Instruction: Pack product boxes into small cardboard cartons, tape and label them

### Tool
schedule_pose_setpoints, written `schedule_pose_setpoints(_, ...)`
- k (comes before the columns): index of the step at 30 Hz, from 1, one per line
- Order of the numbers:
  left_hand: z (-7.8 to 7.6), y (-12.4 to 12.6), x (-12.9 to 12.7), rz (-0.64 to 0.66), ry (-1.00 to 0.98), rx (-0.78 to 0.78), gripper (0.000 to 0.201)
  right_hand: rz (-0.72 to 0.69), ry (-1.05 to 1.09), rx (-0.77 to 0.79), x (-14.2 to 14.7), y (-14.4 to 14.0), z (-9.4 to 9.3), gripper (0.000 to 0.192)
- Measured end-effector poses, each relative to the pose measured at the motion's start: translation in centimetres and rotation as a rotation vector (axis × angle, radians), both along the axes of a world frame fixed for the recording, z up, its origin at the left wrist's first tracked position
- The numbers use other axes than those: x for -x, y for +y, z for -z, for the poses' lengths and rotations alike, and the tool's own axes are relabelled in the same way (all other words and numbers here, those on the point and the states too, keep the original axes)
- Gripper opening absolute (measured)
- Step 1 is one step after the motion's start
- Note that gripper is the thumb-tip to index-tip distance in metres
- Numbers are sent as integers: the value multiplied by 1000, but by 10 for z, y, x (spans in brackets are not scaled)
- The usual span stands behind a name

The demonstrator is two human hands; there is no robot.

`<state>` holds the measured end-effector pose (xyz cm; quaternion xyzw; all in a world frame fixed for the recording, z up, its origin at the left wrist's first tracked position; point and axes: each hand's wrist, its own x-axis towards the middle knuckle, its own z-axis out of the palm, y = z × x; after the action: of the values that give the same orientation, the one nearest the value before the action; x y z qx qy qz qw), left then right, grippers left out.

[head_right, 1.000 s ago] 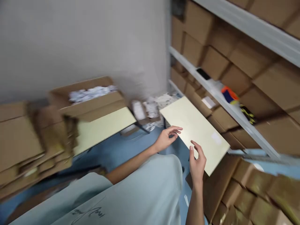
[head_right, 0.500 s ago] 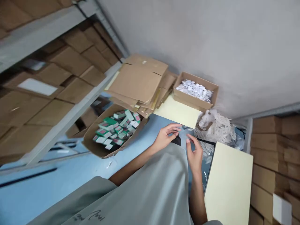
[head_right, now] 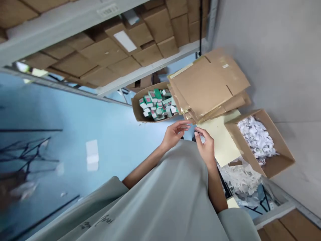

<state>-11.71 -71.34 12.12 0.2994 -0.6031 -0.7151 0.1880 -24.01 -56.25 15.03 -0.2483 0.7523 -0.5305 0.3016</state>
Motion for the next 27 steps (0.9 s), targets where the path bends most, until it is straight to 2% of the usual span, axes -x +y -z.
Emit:
schedule_pose_setpoints(2,2,-14,-13,-93,-24,-20,49,-138,-16,-19,5,-34,5,39)
schedule_pose_setpoints(5,11,-39,-38,-234,-40,-63,43,-331,-18,-46,-3,-86,14,40)
schedule_pose_setpoints(11,38,-104,-102,-481,-45,-117,37,-615,31,-98,-56,-195,27,41)
schedule_pose_setpoints(17,50,-182,-193,-599,-87,-140,33,-734,31,-125,-154,-304,49,43)
schedule_pose_setpoints(21,61,-234,-255,-636,-193,-195,30,-786,-27,-162,-217,-364,69,38)
schedule_pose_setpoints(24,74,-266,-286,-623,-256,-251,29,-794,-69,-222,-248,-395,82,36)
schedule_pose_setpoints(27,88,-290,-300,-594,-275,-296,28,-770,-108,-273,-263,-416,96,34)
